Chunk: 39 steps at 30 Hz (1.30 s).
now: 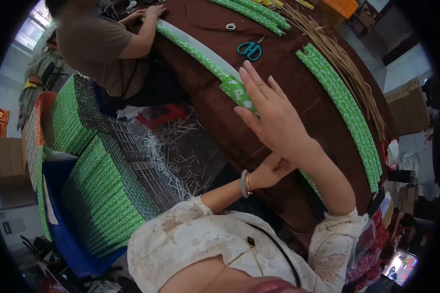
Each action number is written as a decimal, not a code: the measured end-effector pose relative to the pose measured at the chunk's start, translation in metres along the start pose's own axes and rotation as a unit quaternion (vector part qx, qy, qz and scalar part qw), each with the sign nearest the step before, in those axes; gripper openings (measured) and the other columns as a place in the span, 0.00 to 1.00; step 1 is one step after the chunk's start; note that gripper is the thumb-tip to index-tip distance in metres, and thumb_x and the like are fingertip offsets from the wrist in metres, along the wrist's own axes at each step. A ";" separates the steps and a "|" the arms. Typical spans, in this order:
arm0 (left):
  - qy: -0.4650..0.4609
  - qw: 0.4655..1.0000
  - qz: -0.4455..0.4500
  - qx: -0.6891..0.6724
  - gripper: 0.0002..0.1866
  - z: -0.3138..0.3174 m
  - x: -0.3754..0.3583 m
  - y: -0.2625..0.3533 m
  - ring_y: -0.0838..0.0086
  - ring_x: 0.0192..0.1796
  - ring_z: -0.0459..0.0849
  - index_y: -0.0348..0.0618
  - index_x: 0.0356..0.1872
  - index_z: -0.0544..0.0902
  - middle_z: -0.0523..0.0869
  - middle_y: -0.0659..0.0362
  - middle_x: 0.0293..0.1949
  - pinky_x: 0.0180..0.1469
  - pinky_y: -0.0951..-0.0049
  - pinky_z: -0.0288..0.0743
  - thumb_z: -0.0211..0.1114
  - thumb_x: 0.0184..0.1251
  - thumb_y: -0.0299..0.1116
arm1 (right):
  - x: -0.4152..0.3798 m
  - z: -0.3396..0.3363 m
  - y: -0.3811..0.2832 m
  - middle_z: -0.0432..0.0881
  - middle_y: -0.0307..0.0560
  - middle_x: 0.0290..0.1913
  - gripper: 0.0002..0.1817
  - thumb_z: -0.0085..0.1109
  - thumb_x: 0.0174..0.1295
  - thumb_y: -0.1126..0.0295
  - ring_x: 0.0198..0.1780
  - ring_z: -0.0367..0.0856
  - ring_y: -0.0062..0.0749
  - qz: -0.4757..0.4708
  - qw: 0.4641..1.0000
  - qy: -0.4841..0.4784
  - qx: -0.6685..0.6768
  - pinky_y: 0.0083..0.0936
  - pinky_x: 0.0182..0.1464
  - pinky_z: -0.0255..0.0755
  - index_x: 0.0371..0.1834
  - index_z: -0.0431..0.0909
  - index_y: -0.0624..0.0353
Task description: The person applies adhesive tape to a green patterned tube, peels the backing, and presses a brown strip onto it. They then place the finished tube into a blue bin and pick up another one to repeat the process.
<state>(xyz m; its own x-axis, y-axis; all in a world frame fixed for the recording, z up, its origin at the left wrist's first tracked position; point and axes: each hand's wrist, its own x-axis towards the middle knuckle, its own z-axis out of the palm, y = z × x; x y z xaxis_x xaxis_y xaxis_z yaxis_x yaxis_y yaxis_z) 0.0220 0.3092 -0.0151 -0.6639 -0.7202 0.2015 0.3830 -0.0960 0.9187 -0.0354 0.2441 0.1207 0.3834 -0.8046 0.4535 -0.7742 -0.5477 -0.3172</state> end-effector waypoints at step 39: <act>-0.068 0.973 0.039 -0.216 0.20 0.005 0.046 0.010 0.63 0.56 0.71 0.36 0.53 0.63 0.69 0.53 0.49 0.56 0.63 0.69 0.45 0.69 0.41 | -0.275 -0.064 -0.002 0.72 0.49 0.47 0.31 0.64 0.45 0.74 0.47 0.71 0.43 0.338 0.921 0.071 -0.181 0.34 0.47 0.66 0.57 0.67 0.56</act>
<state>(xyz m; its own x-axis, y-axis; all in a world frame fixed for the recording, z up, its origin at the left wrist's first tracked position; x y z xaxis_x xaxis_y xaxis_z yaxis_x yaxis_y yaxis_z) -0.0078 0.2782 0.0055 -0.6905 -0.6413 0.3345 0.6495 -0.3461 0.6771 -0.1712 0.4813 0.0499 -0.2974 -0.8817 0.3663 -0.9388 0.2002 -0.2802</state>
